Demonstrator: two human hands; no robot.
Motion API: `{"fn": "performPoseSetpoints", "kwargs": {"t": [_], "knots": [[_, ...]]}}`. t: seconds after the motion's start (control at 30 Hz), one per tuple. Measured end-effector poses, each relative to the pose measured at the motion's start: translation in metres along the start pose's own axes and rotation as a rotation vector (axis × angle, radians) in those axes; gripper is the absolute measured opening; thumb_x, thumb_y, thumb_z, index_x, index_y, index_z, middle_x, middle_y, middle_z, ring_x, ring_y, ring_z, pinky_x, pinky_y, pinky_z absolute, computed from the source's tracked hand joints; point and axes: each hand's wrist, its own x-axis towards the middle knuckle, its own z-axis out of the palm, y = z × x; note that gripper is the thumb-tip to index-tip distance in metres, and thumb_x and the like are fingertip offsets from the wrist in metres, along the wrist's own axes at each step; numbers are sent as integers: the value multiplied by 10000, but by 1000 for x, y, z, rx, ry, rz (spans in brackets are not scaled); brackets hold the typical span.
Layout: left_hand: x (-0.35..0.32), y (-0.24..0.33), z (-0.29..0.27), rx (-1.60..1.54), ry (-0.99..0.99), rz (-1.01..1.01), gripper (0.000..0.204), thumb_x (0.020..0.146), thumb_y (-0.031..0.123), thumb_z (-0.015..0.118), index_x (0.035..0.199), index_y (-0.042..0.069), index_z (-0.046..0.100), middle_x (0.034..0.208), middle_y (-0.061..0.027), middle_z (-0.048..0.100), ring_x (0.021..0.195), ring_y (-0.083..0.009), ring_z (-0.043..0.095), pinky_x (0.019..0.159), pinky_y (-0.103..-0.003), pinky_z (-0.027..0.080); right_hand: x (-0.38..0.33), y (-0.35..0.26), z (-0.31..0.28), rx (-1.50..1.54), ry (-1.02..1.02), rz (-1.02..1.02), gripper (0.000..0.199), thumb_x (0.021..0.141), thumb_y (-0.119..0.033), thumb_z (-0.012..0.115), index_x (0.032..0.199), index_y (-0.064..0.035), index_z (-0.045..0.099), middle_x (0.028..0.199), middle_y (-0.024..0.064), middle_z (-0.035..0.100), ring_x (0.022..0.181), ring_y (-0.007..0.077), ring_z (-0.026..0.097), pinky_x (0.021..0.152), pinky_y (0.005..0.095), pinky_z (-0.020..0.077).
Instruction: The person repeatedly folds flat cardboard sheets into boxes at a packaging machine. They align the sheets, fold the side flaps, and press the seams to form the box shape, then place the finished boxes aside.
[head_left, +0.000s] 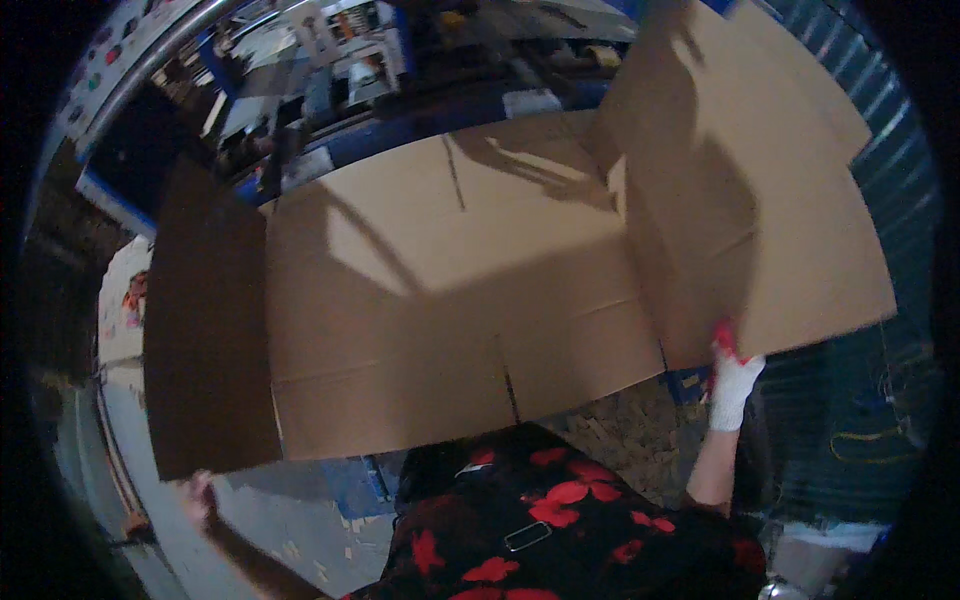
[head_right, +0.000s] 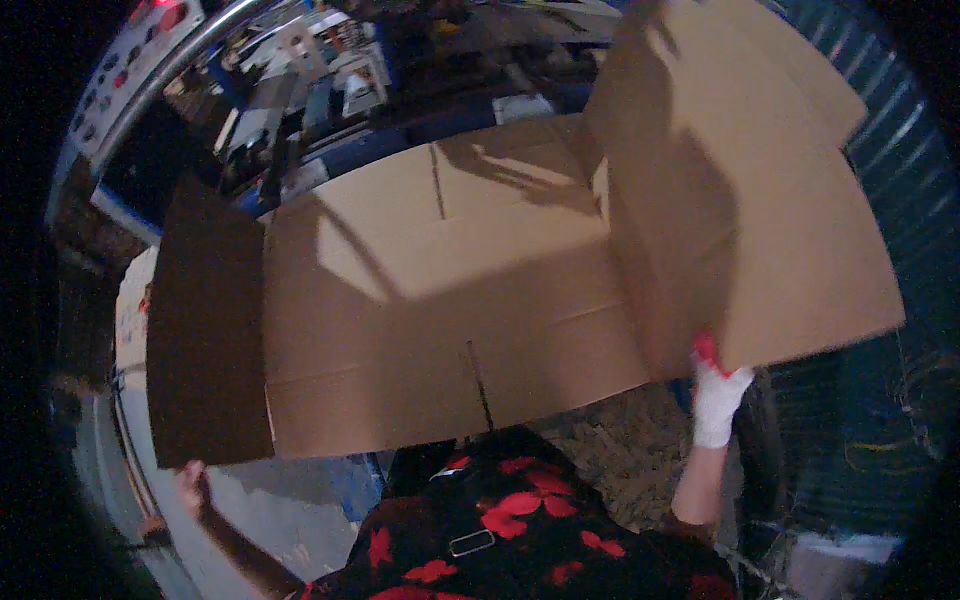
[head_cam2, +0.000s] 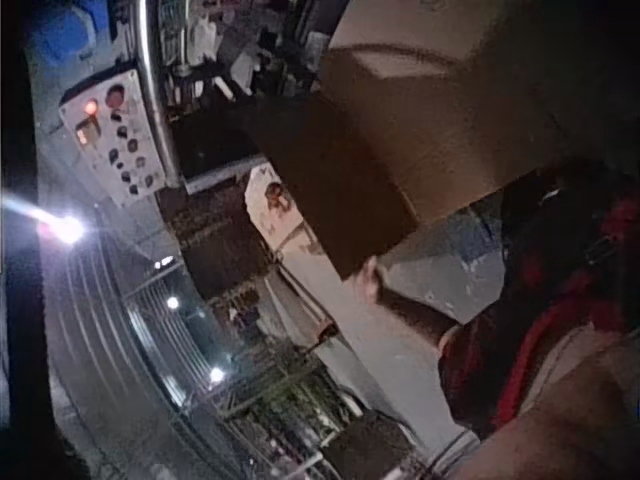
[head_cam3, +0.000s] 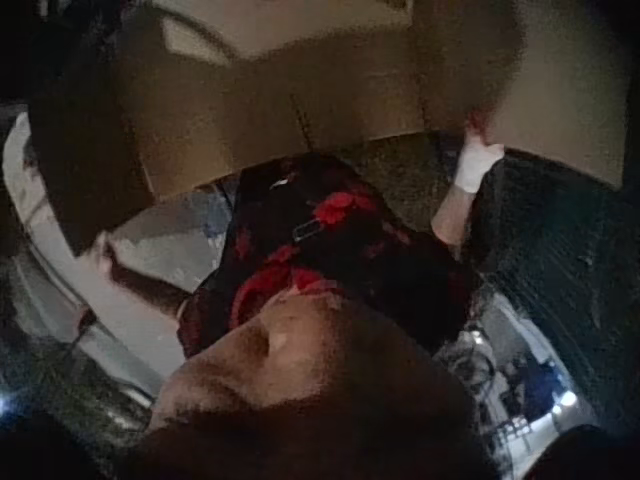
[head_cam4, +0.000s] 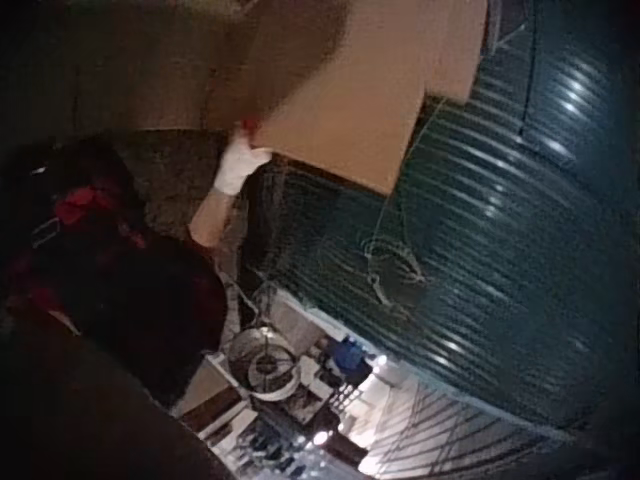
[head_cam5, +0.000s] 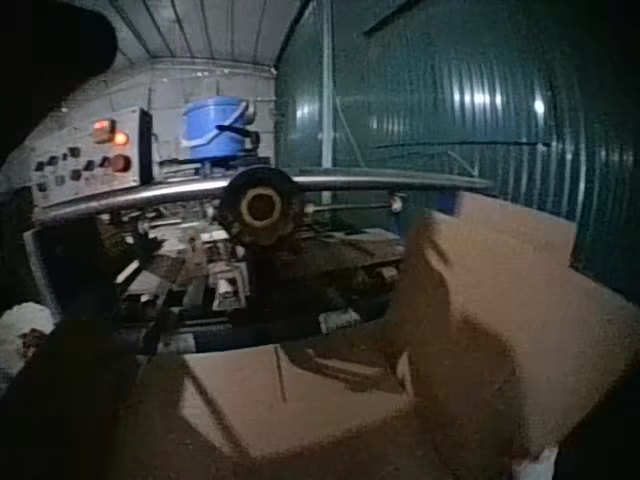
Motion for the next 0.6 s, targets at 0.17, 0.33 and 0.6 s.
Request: {"fn": "performPoseSetpoints", "kwargs": {"t": [0.17,0.33,0.6], "knots": [[-9,-69,114,223,-90,45,390,874,145,616,1229,1,542,1228,-109,567,1096,-232,532,977,-357,378,-25,-124,75,-496,-794,-925,413,659,-54,634,1070,-76,603,1172,142,566,1169,381,495,956,532,392],[2,2,202,562,-267,654,528,806,-21,527,1323,80,488,1370,-162,461,1281,-376,408,1067,-468,309,9,-87,130,-595,-743,-1198,470,619,-109,641,1085,-93,589,1227,149,524,1162,375,480,911,575,402],[79,8,260,613,-239,723,718,690,-65,526,1377,113,420,1403,-125,427,1302,-367,377,1089,-474,293,83,-110,205,-666,-620,-1310,482,675,-48,629,1147,-110,559,1227,95,537,1159,307,495,917,481,431]]}}
